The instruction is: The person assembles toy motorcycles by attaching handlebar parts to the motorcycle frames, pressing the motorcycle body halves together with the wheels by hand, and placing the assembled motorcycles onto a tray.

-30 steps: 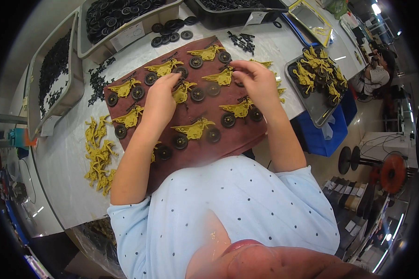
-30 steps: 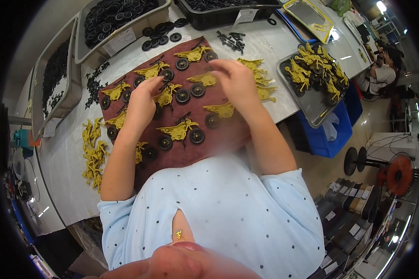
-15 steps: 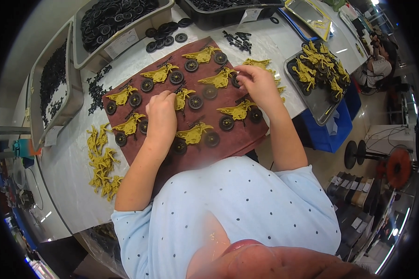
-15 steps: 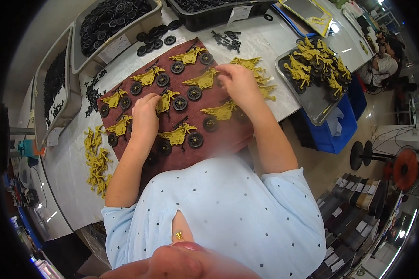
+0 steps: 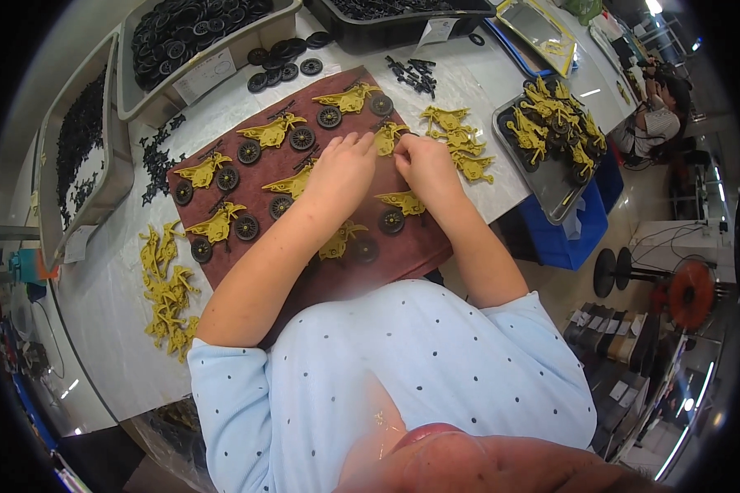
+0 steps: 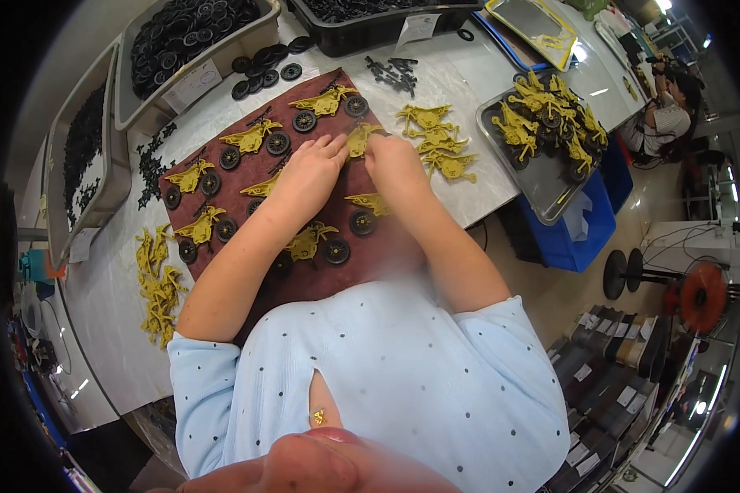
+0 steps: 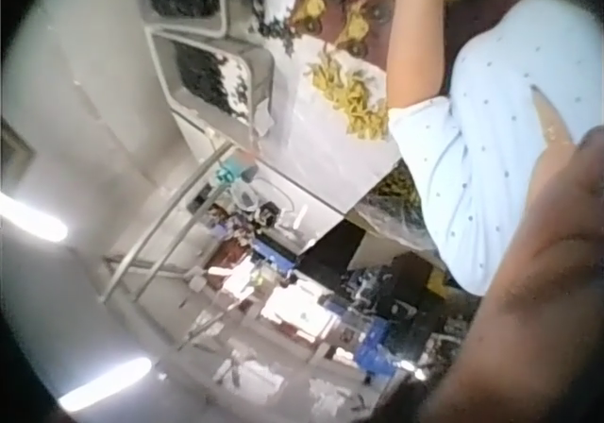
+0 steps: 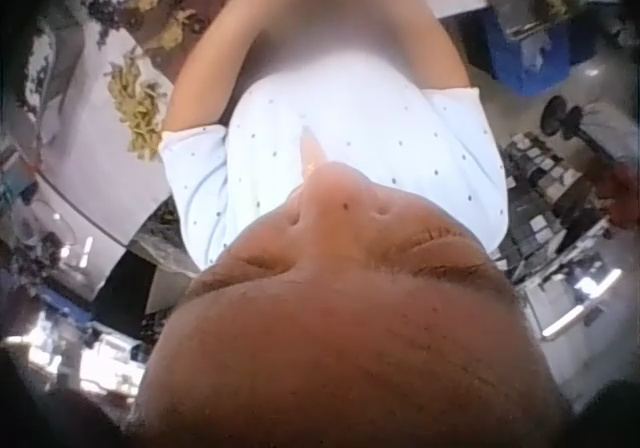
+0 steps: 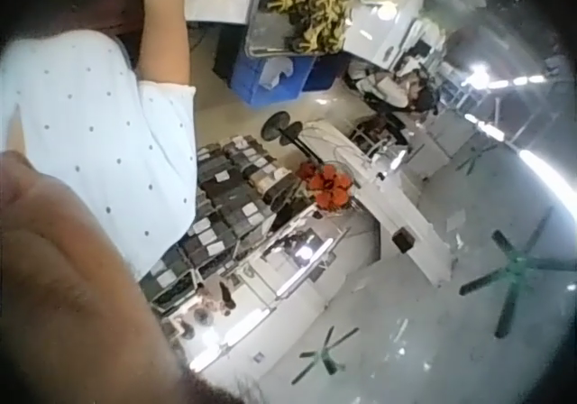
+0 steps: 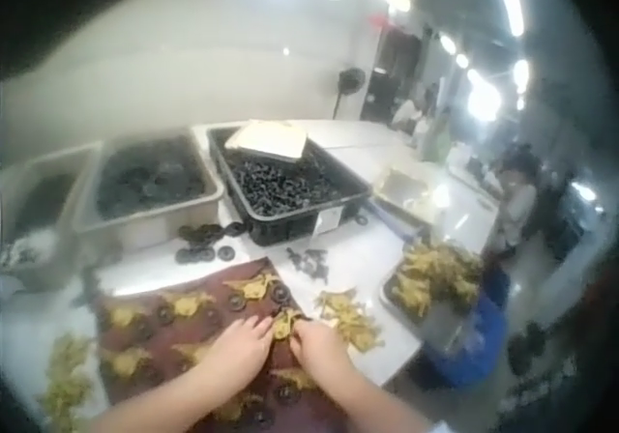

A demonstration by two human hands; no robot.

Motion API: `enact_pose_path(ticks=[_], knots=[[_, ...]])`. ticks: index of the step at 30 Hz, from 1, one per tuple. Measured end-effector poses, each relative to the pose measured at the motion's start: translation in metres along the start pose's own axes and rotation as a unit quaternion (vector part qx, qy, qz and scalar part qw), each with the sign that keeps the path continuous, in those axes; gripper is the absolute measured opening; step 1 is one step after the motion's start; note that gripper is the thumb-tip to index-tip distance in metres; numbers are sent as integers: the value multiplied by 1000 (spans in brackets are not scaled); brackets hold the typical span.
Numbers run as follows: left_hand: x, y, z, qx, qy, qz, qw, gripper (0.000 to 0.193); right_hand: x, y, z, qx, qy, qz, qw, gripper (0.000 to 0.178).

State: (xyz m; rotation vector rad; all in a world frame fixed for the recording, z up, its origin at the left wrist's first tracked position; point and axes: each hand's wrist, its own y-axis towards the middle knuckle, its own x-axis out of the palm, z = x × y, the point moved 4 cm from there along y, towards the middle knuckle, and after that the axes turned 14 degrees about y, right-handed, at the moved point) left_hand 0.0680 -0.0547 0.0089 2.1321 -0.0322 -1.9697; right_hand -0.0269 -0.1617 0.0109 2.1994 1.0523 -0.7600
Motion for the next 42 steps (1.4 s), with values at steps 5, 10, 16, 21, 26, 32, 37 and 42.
enact_pose_path(ticks=[5,10,16,21,26,32,37,42], knots=[[5,-1,-3,13,4,-25,1000,41,5,0,1,-2,-13,-18,1000,5],[3,5,-5,18,2,-69,997,41,6,2,-4,8,-29,-33,999,5],[11,4,-4,0,-18,-58,998,32,10,6,-9,54,-34,-52,997,8],[16,6,-1,15,13,-61,998,33,13,8,-8,103,-45,-33,993,11],[9,10,-4,38,3,-108,993,31,7,24,7,172,19,-74,982,10],[25,20,-15,-21,-66,-141,988,27,-3,28,7,274,106,-179,939,10],[20,24,-19,-3,-85,-157,984,27,-3,20,-5,127,-8,-101,987,12],[19,23,-21,46,-65,-132,988,26,5,21,-12,174,-7,-104,979,13]])
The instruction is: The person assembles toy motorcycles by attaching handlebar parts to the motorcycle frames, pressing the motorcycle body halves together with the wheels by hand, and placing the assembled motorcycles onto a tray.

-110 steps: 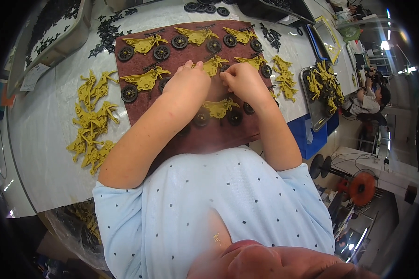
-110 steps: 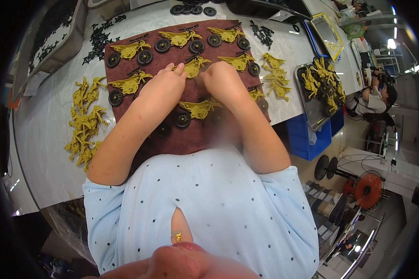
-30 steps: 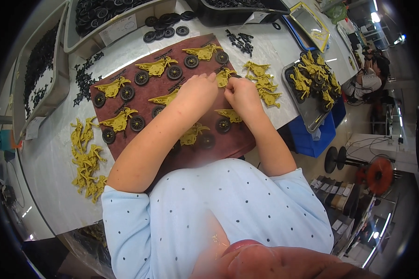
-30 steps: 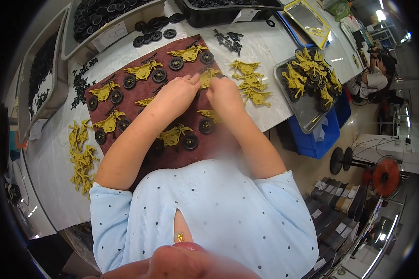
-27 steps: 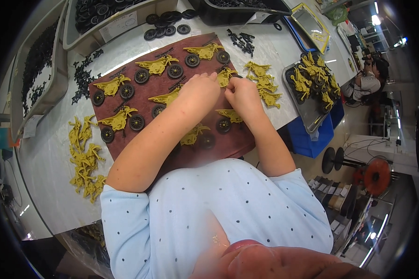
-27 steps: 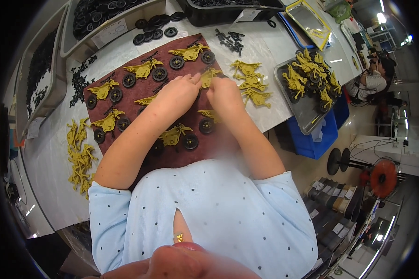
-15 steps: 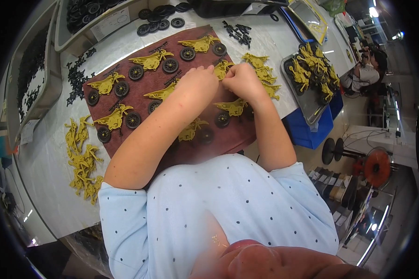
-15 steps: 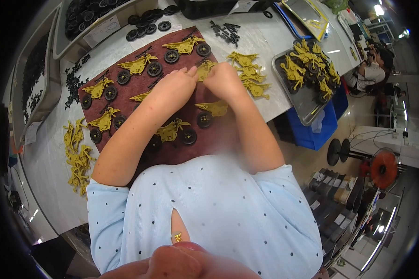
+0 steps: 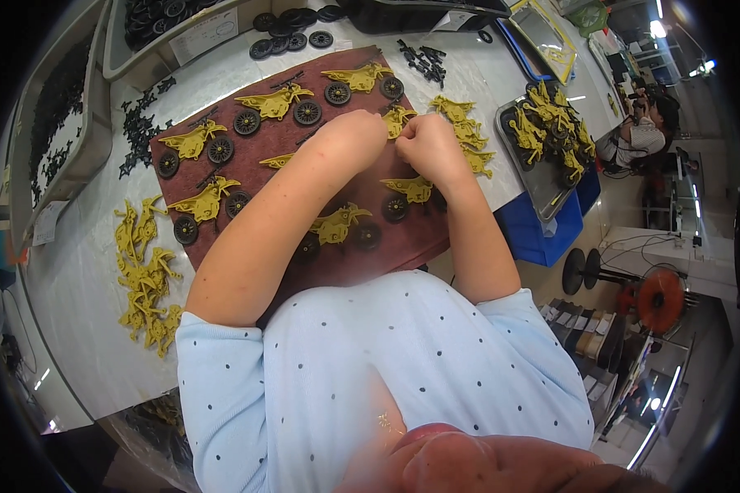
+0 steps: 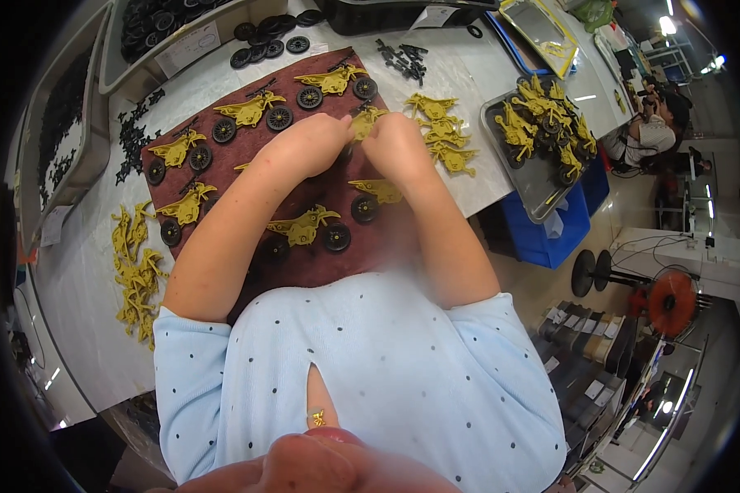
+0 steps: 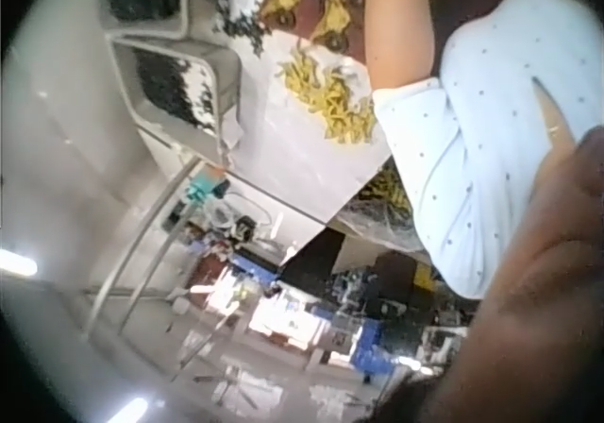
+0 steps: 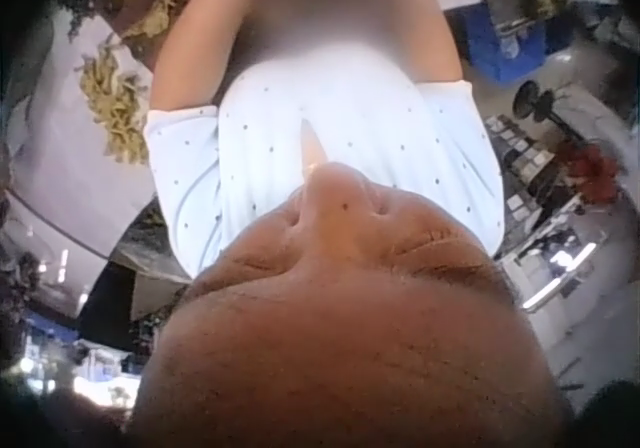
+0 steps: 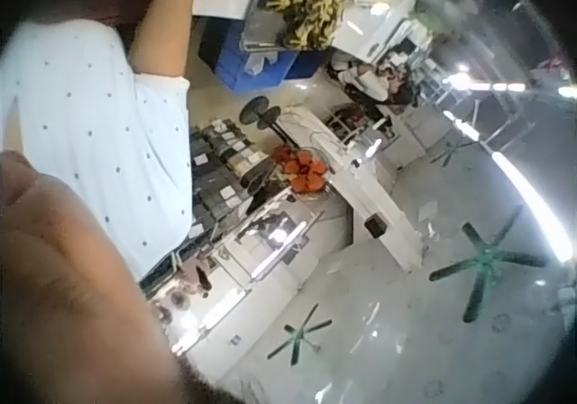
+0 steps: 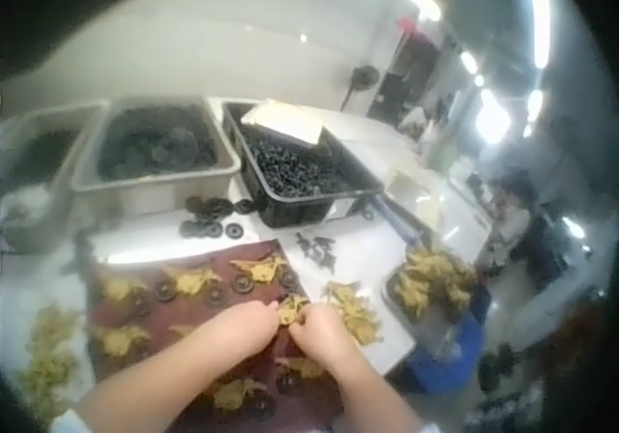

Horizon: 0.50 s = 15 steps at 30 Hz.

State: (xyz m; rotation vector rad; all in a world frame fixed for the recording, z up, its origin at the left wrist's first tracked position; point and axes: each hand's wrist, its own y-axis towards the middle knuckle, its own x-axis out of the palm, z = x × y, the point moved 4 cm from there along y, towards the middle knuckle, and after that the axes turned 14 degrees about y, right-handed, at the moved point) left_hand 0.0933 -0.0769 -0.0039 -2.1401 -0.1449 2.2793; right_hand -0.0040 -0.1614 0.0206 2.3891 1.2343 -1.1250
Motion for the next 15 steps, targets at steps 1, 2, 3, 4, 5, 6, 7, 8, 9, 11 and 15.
enact_pose_path(ticks=[1,2,3,4,5,6,7,8,9,11,15], knots=[[-2,0,0,2,2,1,1000,26,-1,0,0,25,2,1,1000,14],[-3,-1,1,-13,-19,-30,999,30,-1,0,3,25,3,4,1000,14],[-5,-3,1,-28,-38,-61,997,34,1,0,9,13,4,-6,1000,15],[-12,-6,0,-29,-35,-59,997,34,0,1,9,0,5,-17,1000,16],[-21,-11,0,-1,-51,-60,997,41,-4,0,8,-4,6,-14,1000,16],[-26,-14,-1,28,-67,-61,995,50,-10,-4,5,2,-3,-6,1000,16],[-23,-17,-7,23,-63,-60,996,50,-15,-9,-3,5,-12,0,1000,16],[-22,-20,-14,28,-160,42,986,46,-17,-14,-14,1,-10,0,1000,16],[-23,-23,-20,33,-253,143,956,42,-24,-19,-29,-24,21,53,998,16],[-37,-22,-20,-4,-539,127,832,46,-29,-21,-34,-45,55,114,991,17],[-48,-30,-19,-44,-876,112,467,46,-28,-30,-62,-249,229,122,933,19]])
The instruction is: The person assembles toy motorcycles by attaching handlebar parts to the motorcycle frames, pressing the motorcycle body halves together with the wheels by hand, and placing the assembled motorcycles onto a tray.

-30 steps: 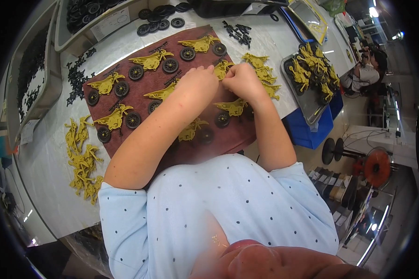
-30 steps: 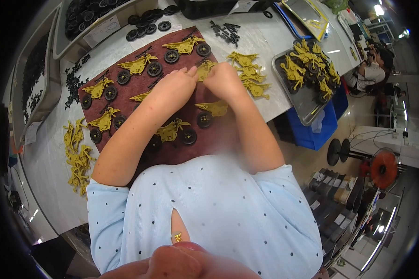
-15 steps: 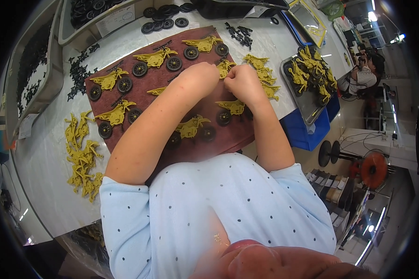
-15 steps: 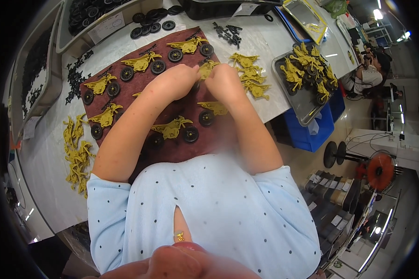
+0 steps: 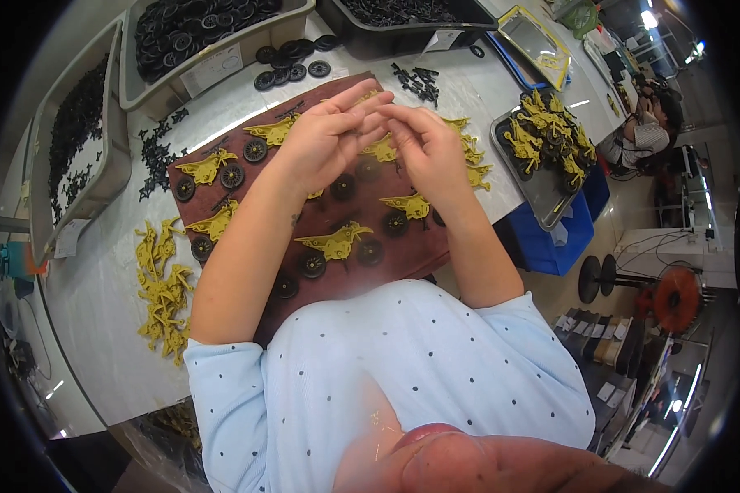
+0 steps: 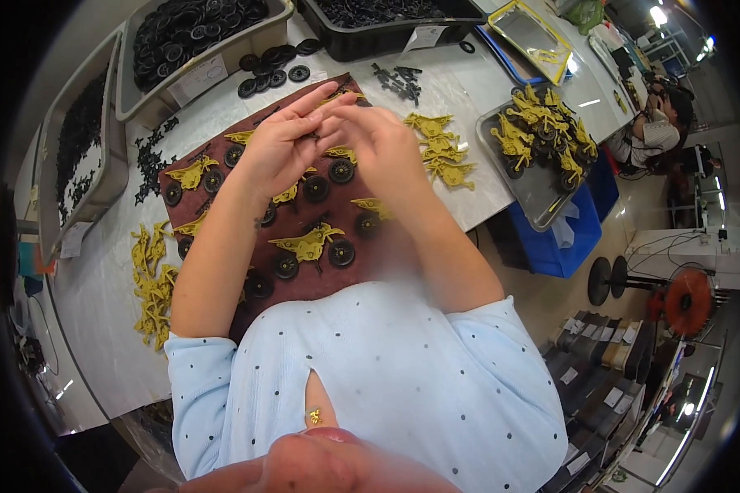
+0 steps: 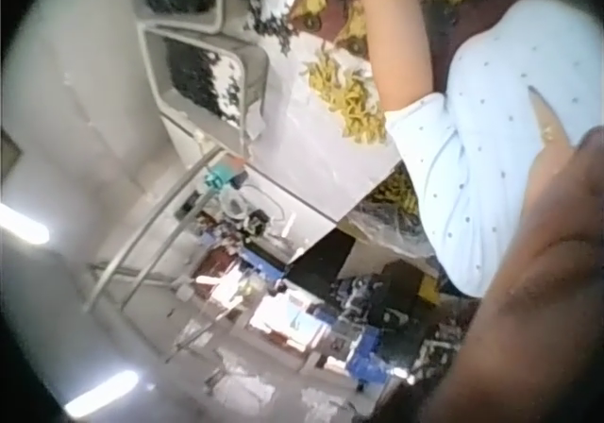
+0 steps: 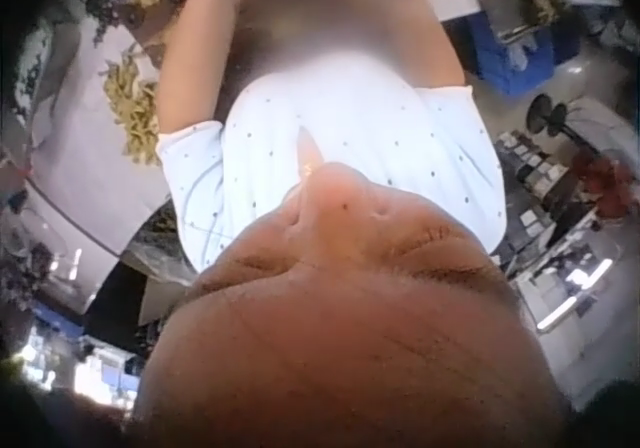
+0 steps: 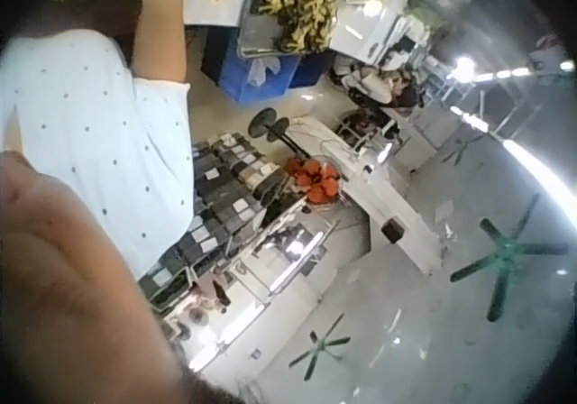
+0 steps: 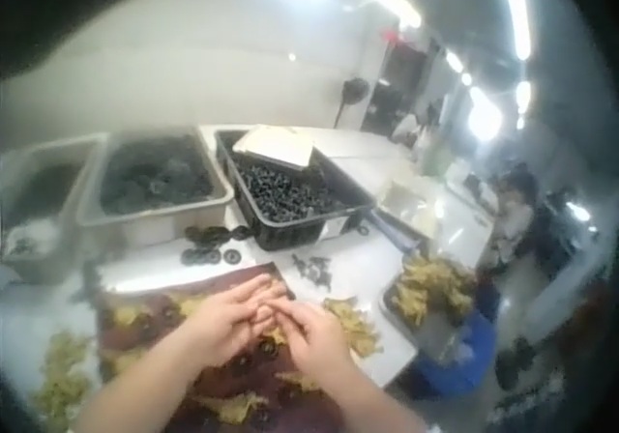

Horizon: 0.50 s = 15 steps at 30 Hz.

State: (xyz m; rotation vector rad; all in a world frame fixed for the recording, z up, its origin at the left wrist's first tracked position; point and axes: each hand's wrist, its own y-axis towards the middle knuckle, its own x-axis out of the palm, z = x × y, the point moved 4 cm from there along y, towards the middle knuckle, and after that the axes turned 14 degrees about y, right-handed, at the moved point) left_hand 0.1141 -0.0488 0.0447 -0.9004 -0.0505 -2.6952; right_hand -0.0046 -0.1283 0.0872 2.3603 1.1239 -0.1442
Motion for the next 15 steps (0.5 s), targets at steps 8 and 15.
enact_pose_path(ticks=[8,15], knots=[[13,-6,0,-44,-99,7,994,58,21,-6,2,-106,-29,-55,992,22],[-22,7,6,70,210,87,971,49,2,25,31,105,42,-62,992,18]])
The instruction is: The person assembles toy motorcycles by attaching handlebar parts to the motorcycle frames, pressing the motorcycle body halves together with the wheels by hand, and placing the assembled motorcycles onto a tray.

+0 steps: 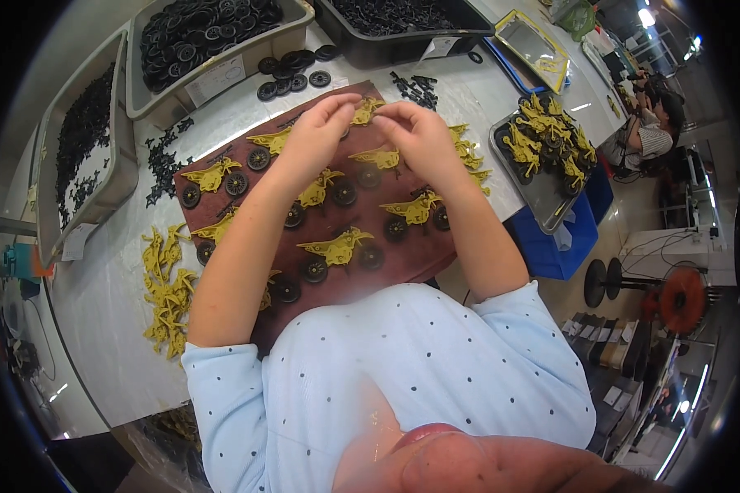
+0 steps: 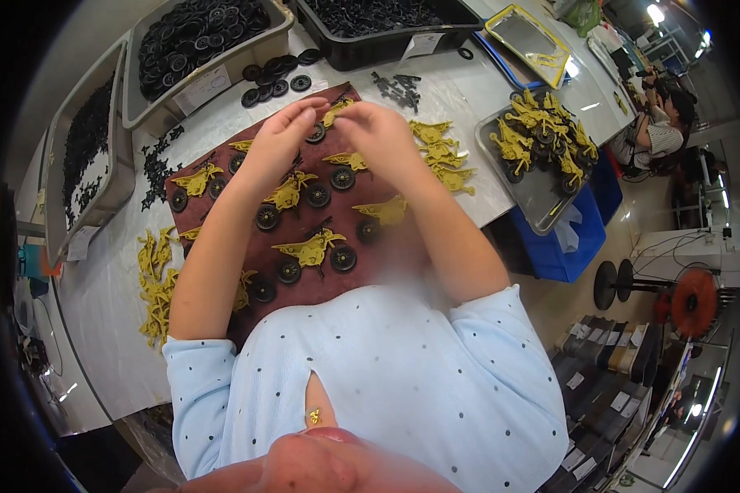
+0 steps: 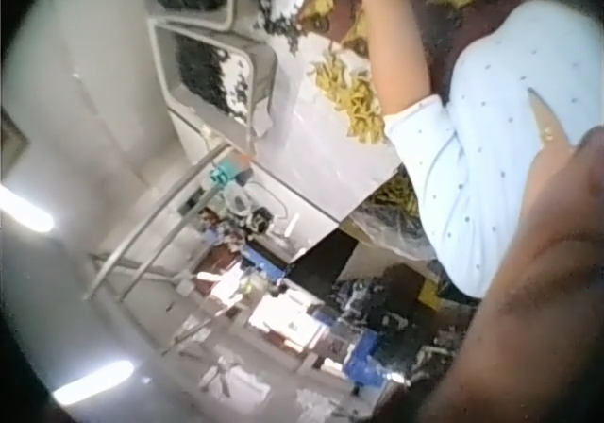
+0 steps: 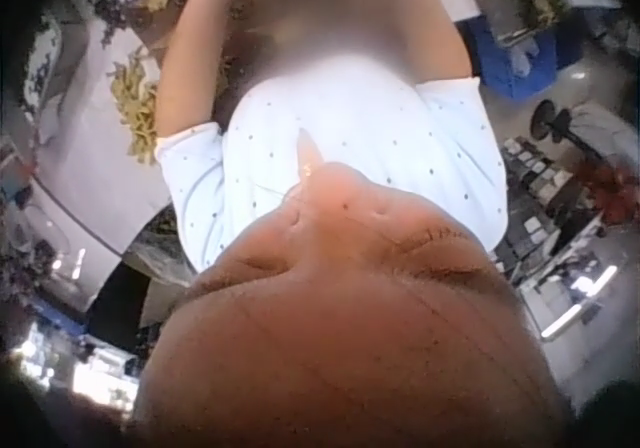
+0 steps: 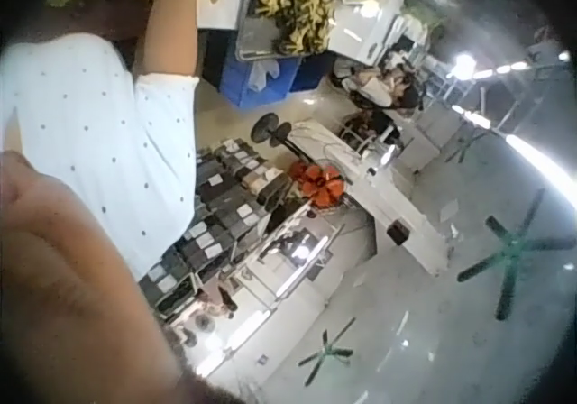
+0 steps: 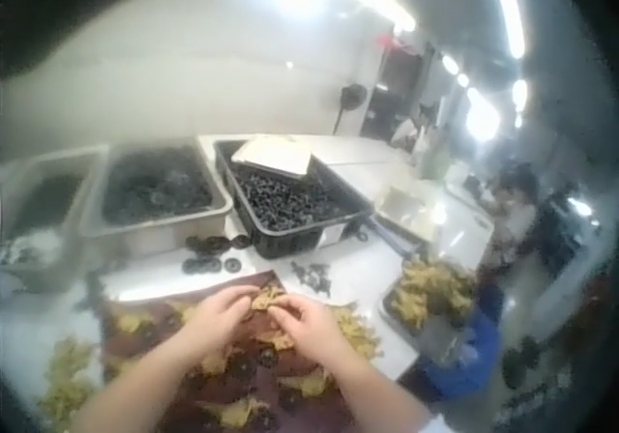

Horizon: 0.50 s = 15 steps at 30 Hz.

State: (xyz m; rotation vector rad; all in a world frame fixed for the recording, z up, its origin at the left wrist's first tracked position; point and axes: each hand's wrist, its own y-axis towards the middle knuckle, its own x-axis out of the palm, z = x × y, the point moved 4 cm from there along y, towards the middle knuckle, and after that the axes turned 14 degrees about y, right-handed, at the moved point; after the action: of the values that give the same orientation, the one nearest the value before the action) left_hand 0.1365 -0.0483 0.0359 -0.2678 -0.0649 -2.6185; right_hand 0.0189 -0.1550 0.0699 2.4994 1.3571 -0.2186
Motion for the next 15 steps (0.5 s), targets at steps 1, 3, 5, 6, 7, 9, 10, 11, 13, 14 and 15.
enact_pose_path(ticks=[1,3,5,6,7,9,10,11,13,14,15], knots=[[-5,0,6,-10,194,3,981,41,-5,4,6,68,78,-14,995,19],[-9,5,7,-16,412,36,910,27,-10,10,22,150,205,-25,967,22],[-13,9,0,77,482,46,871,30,-12,13,30,156,215,-19,964,21],[-12,8,0,169,545,53,819,32,-13,15,32,163,224,-10,961,21],[-13,10,-3,168,545,52,820,32,-13,18,34,164,224,-10,961,21],[-6,11,-9,200,659,-13,725,43,-16,25,37,141,52,1,989,17],[-6,13,-11,200,659,-13,725,43,-15,28,38,141,52,0,989,17],[-4,15,-16,183,692,-31,698,46,-14,30,40,139,-17,7,990,16],[-3,21,-24,166,722,-49,670,49,-12,34,47,137,-87,13,987,15],[-3,25,-29,162,739,-64,651,50,-10,37,49,75,-163,10,984,14],[-3,27,-33,159,754,-79,632,51,-8,40,49,12,-237,6,971,12]])
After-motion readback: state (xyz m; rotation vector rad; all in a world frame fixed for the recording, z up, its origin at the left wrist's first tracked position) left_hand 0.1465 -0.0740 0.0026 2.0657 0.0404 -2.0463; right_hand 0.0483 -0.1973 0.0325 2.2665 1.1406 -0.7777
